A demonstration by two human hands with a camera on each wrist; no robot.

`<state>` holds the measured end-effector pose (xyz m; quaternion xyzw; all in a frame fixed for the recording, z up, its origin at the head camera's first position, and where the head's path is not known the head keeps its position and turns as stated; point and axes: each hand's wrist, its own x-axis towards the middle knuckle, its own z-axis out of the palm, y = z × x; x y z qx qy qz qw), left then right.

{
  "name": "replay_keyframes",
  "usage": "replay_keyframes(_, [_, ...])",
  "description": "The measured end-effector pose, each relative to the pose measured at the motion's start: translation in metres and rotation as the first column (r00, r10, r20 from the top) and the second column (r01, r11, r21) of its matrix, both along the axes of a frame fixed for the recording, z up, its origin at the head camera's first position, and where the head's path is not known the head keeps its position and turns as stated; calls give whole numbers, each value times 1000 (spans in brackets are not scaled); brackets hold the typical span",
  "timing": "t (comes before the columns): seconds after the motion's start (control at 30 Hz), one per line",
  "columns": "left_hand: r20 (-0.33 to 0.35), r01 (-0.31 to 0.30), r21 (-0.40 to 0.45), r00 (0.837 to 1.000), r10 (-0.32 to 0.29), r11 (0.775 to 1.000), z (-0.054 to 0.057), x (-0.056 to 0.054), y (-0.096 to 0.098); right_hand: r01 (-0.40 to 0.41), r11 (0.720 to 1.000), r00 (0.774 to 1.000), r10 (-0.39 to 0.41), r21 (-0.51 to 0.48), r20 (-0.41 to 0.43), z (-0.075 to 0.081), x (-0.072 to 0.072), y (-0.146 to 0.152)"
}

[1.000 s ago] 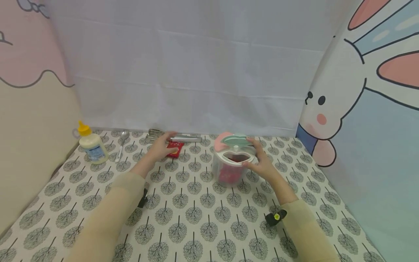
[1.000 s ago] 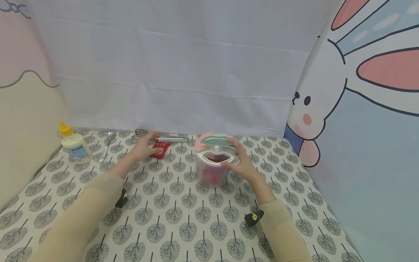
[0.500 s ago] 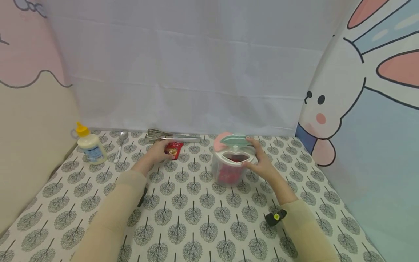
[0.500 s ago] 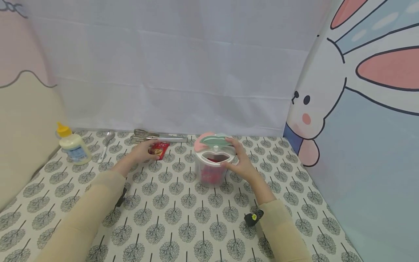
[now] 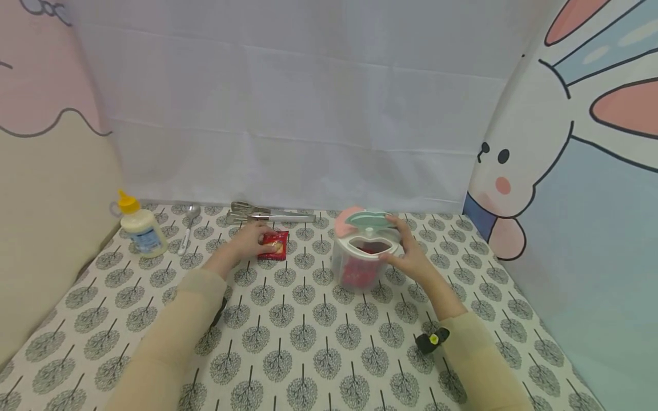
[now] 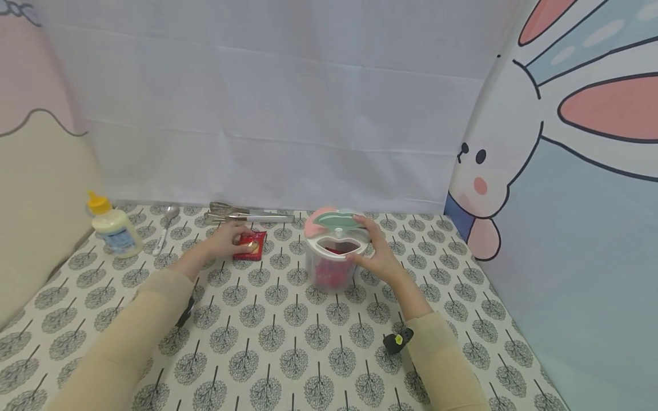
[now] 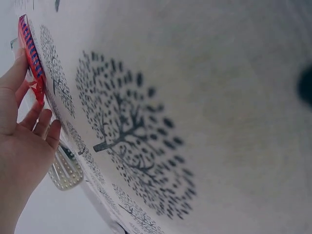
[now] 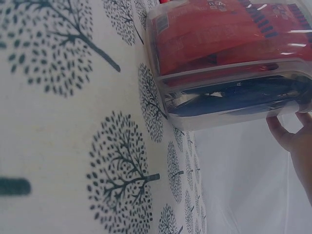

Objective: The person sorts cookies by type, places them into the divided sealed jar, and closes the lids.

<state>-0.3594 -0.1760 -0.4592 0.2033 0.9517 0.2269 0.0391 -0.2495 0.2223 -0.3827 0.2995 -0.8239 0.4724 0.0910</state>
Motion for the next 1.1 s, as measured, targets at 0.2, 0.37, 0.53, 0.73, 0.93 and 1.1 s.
replay_keyframes(0.2, [-5, -7, 31, 1000, 7, 1000, 4, 6, 3, 4, 1000, 1000, -4, 5, 2, 1, 1, 0])
replay_keyframes(0.37, [49, -50, 148, 998, 43, 988, 7, 10, 7, 11, 1000, 1000, -11, 3, 15, 2, 1, -1])
replay_keyframes(0.53, [90, -93, 225, 993, 74, 970, 16, 13, 14, 7, 1000, 1000, -7, 2, 20, 1, 1, -1])
replay_keyframes(0.73, [123, -81, 263, 991, 50, 961, 33, 18, 19, 15, 1000, 999, -15, 10, 31, 3, 3, -2])
replay_keyframes(0.93, [103, -59, 333, 994, 26, 941, 64, 28, 26, 26, 1000, 999, -26, 15, 22, 4, 4, -2])
replay_keyframes(1.1, [88, -46, 328, 996, 17, 944, 92, 41, 35, 20, 1000, 1000, -20, 18, 8, 4, 2, -2])
